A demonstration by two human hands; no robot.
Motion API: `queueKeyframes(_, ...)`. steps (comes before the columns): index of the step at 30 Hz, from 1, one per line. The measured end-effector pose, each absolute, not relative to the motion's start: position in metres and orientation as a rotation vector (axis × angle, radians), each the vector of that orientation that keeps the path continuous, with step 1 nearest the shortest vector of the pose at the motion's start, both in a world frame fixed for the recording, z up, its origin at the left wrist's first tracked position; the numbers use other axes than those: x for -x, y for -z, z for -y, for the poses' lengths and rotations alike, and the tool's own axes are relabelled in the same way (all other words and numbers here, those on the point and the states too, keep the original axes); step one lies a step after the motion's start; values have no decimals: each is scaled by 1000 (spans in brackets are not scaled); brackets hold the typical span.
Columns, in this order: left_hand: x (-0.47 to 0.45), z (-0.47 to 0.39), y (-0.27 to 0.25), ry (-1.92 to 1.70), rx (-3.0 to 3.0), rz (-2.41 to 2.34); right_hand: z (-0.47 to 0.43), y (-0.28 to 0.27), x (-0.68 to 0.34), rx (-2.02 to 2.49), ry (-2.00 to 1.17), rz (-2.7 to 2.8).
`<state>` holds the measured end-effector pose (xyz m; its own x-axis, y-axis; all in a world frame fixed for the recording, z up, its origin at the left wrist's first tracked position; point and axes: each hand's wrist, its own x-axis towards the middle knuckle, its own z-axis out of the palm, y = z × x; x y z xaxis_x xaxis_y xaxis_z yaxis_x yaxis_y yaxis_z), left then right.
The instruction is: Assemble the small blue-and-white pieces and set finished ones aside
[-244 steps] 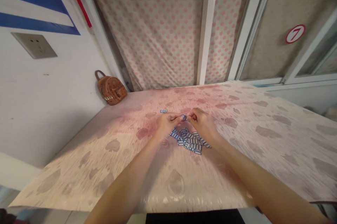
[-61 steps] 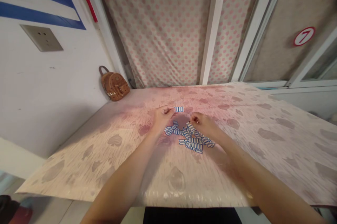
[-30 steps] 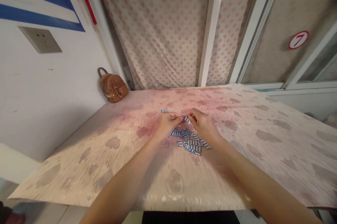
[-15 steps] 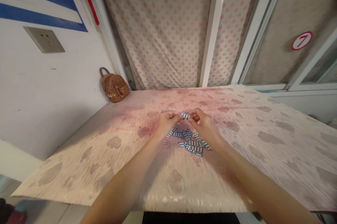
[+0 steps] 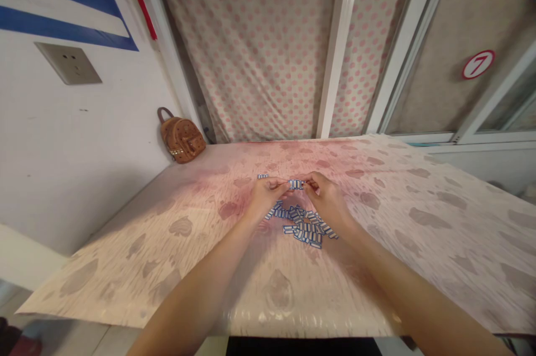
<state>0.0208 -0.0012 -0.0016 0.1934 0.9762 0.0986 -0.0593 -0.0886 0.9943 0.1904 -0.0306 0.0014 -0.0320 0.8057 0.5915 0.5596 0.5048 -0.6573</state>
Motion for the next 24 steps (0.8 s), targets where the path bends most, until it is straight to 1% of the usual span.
queueKeyframes(16, -22, 2, 1, -1162, -1311, -973, 31, 2, -188, 1213, -317, 1665)
queueKeyframes(24, -19, 12, -15, -1163, -1284, -1049, 21, 4, -196, 1155, -444, 1552)
